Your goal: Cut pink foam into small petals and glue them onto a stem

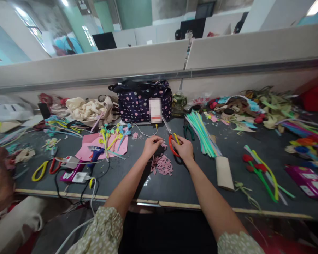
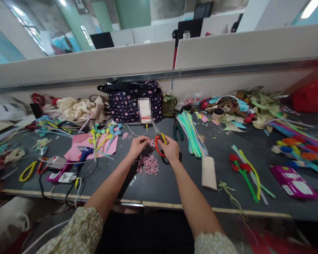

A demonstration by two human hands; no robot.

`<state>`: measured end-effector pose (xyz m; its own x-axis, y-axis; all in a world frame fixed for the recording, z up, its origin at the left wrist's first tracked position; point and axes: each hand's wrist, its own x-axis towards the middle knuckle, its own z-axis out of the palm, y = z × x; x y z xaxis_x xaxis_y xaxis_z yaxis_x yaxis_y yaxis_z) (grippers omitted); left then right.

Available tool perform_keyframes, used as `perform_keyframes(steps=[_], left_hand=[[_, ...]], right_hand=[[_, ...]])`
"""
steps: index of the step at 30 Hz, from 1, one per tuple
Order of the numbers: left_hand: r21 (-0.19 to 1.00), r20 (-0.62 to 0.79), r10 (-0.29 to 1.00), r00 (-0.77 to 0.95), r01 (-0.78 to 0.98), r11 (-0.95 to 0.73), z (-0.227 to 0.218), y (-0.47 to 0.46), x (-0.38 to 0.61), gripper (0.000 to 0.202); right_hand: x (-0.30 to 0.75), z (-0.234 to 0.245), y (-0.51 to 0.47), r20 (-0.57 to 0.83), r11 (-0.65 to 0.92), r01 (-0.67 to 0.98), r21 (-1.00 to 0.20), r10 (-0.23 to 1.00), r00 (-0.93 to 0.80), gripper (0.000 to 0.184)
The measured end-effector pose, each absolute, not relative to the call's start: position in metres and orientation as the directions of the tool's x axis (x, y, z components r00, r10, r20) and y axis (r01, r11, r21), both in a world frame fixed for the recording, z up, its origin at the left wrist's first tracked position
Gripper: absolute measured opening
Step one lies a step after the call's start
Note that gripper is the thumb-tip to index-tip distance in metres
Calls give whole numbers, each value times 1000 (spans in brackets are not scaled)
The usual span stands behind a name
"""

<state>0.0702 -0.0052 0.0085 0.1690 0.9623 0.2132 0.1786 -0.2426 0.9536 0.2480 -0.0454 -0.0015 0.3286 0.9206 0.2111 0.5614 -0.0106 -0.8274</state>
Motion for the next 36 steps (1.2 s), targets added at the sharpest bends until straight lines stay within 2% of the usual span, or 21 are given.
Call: perform_keyframes(steps=[4, 7, 10, 16, 28, 36], left_hand=[[987, 46, 999, -12, -151, -48, 5, -8, 50, 26], [922, -43, 996, -84, -386, 7, 0, -5, 33, 31], [867, -101, 987, -124, -497, 26, -4, 1, 21, 32], [825, -149, 981, -124, -563, 54, -5, 8, 15, 28], [807, -190, 971, -146, -586, 70, -1, 8, 11, 26], [790, -164, 977, -139, -611, 45, -1, 8, 8, 26]], right_hand=[[243, -2, -49, 256, 4, 664, -748, 924, 283, 50], [238, -6, -51, 308, 48, 762, -646, 929, 203, 50], [232, -11, -54, 364, 116, 841, -529, 926, 102, 50], [228, -12, -59, 408, 221, 876, -428, 912, -31, 49], [230, -11, -62, 438, 334, 870, -362, 885, -157, 50], [232, -14, -61, 456, 383, 854, -353, 867, -200, 50]])
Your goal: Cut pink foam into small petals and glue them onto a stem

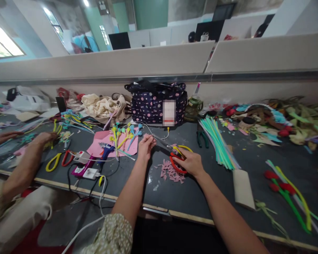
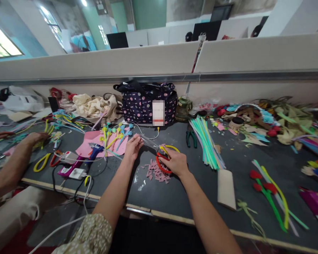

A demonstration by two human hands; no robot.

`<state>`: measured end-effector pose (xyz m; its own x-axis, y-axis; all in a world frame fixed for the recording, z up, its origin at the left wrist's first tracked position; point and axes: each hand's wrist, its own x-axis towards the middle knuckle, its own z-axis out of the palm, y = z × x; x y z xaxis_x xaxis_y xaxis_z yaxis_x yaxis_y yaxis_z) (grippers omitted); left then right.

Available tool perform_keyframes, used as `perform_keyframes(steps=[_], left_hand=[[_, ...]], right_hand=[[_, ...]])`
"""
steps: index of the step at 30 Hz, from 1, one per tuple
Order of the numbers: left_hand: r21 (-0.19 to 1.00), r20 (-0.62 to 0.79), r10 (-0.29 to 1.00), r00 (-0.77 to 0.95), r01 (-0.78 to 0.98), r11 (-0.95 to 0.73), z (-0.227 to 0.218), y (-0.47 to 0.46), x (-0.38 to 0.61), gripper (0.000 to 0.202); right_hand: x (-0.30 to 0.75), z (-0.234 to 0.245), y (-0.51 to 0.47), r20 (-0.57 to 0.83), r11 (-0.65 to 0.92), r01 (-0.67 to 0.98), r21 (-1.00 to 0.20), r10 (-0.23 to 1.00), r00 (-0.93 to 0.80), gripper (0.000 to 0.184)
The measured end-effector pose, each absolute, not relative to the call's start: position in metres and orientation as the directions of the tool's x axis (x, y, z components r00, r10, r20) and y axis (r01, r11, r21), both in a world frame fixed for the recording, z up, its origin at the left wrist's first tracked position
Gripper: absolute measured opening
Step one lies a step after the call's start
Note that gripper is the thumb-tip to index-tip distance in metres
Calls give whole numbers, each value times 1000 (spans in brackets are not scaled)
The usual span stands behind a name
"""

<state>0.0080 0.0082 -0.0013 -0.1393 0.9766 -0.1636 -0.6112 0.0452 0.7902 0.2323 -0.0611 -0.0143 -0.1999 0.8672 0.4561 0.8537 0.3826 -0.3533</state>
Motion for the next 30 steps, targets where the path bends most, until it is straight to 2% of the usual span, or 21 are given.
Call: perform_keyframes(steps=[7, 30], left_hand=[[786, -214, 970, -112, -609, 103, 0, 8, 7, 23], [795, -264, 954, -142, -592, 132, -2, 10, 5, 19]], right_hand=[[235, -14, -60, 441, 402, 840, -364, 869, -224, 52], [234, -16, -57, 373, 373, 850, -373, 899, -231, 44]])
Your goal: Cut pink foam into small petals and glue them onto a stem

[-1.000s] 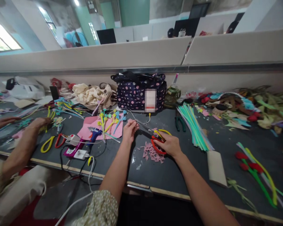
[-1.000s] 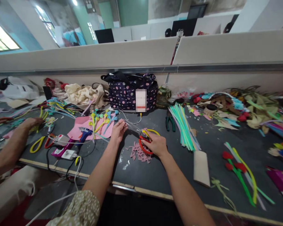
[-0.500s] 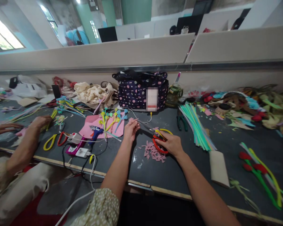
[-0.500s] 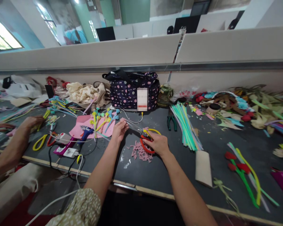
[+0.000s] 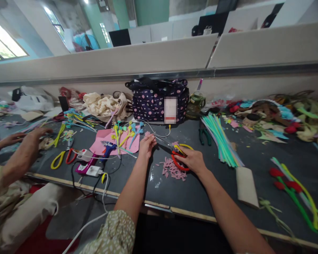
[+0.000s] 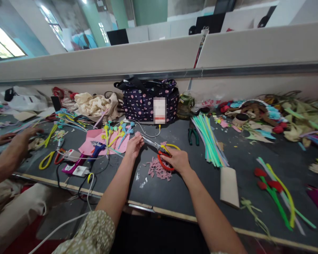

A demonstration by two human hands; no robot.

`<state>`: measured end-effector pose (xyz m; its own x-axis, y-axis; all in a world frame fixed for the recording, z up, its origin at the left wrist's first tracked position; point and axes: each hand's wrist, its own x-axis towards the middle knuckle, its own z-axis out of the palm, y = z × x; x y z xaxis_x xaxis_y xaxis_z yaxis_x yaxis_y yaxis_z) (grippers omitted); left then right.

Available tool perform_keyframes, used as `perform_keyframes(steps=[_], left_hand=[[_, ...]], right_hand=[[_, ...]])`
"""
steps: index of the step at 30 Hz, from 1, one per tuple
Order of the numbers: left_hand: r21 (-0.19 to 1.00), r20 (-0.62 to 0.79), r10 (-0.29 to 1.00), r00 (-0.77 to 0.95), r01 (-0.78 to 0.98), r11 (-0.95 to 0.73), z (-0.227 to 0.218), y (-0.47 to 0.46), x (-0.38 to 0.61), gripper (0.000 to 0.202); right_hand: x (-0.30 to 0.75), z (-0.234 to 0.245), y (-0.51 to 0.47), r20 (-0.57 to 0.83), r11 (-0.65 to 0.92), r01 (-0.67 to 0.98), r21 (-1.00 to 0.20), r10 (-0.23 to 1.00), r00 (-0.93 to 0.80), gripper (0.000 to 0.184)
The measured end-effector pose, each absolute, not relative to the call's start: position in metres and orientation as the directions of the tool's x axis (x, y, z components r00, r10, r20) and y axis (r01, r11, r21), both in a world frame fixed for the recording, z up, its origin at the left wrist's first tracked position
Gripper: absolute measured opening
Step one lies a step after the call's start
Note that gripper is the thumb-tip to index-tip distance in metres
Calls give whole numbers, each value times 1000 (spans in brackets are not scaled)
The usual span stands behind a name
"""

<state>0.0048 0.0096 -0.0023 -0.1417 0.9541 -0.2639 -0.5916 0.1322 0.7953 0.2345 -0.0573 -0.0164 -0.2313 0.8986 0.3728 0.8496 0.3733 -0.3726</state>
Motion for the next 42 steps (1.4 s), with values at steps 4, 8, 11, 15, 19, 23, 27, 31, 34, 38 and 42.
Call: perform_keyframes(steps=[4, 8, 11, 15, 19, 23, 27, 31, 34, 38, 42], left_hand=[[792, -280, 949, -142, -594, 145, -4, 10, 4, 19], [781, -297, 944, -144, -605, 153, -4, 11, 3, 19], [780, -299, 943, -146, -607, 154, -2, 10, 3, 20], [787, -290, 945, -150, -600, 146, 0, 9, 3, 21], [786, -303, 942, -143, -597, 162, -2, 10, 3, 21], [781, -305, 943, -133, -602, 168, -4, 11, 3, 21], [778, -320, 938, -137, -603, 178, -6, 12, 4, 22], [769, -329, 934, -136, -613, 182, -8, 13, 3, 22], [754, -337, 932, -131, -630, 184, -9, 13, 3, 19], [752, -328, 937, -118, -633, 184, -9, 13, 2, 19], [760, -306, 944, -121, -628, 166, -7, 11, 3, 24]], right_hand=[[233, -14, -58, 352, 381, 837, -393, 903, -246, 43], [231, -11, -59, 347, 378, 833, -405, 906, -243, 43], [231, -10, -59, 348, 373, 833, -408, 907, -236, 41], [230, -9, -60, 355, 364, 845, -393, 907, -226, 41], [230, -6, -60, 355, 345, 878, -332, 908, -222, 44], [231, -4, -61, 358, 348, 890, -296, 904, -234, 45], [230, -3, -61, 356, 351, 890, -289, 903, -241, 46], [228, -2, -62, 330, 363, 882, -301, 907, -261, 44], [227, -2, -62, 315, 370, 876, -310, 909, -272, 44], [225, 0, -62, 317, 314, 903, -294, 923, -218, 46], [222, 6, -64, 321, 272, 916, -296, 931, -172, 55]])
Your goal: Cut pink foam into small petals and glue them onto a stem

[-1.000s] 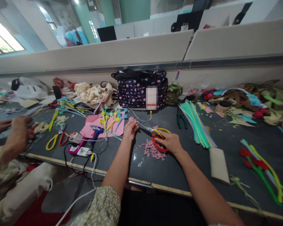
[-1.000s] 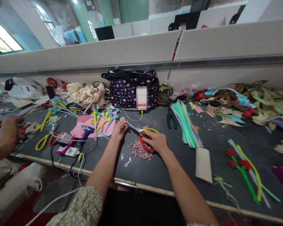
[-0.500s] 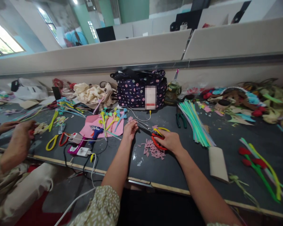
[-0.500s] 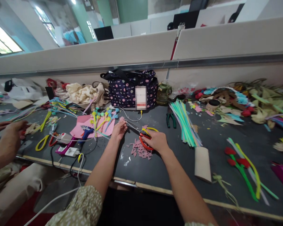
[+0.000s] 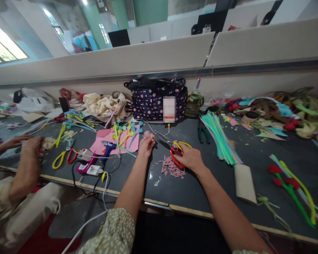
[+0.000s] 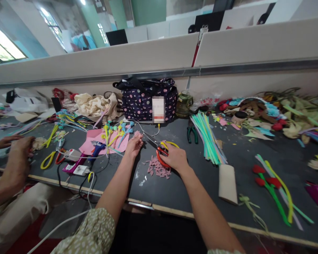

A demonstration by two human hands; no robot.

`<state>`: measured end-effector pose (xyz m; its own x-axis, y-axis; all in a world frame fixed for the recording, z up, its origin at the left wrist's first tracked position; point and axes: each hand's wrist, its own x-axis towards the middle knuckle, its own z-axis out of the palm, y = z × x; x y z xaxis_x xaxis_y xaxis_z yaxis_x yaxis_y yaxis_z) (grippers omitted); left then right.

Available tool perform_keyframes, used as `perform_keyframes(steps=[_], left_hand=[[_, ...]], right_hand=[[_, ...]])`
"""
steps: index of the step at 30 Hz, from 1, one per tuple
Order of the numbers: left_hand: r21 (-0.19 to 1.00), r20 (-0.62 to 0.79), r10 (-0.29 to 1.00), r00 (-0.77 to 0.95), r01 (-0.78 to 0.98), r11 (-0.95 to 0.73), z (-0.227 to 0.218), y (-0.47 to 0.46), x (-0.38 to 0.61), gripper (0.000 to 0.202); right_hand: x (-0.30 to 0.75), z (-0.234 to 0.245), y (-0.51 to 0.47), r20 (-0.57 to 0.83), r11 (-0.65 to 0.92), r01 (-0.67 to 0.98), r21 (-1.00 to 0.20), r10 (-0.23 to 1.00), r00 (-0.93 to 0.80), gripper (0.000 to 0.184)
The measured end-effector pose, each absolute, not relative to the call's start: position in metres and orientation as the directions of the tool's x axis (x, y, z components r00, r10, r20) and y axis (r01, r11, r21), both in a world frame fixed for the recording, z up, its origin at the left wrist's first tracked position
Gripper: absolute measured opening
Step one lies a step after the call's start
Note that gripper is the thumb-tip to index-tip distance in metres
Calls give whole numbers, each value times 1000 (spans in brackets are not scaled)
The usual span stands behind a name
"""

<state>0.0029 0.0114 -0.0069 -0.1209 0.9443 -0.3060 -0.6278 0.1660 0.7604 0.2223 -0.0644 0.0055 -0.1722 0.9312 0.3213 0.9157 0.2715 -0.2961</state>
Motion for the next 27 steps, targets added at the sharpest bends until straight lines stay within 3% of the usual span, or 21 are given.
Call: perform_keyframes(steps=[15, 22, 27], left_hand=[[741, -260, 958, -122, -661, 117, -2, 11, 3, 27], [909, 34, 956, -292, -389, -151, 2, 7, 9, 27], [920, 210, 932, -296, -263, -291, 1, 6, 14, 17]], right_hand=[[225, -1, -65, 343, 238, 909, -343, 932, -115, 51], [227, 2, -66, 328, 262, 937, -231, 928, -178, 54], [227, 3, -67, 315, 282, 944, -173, 924, -218, 51]])
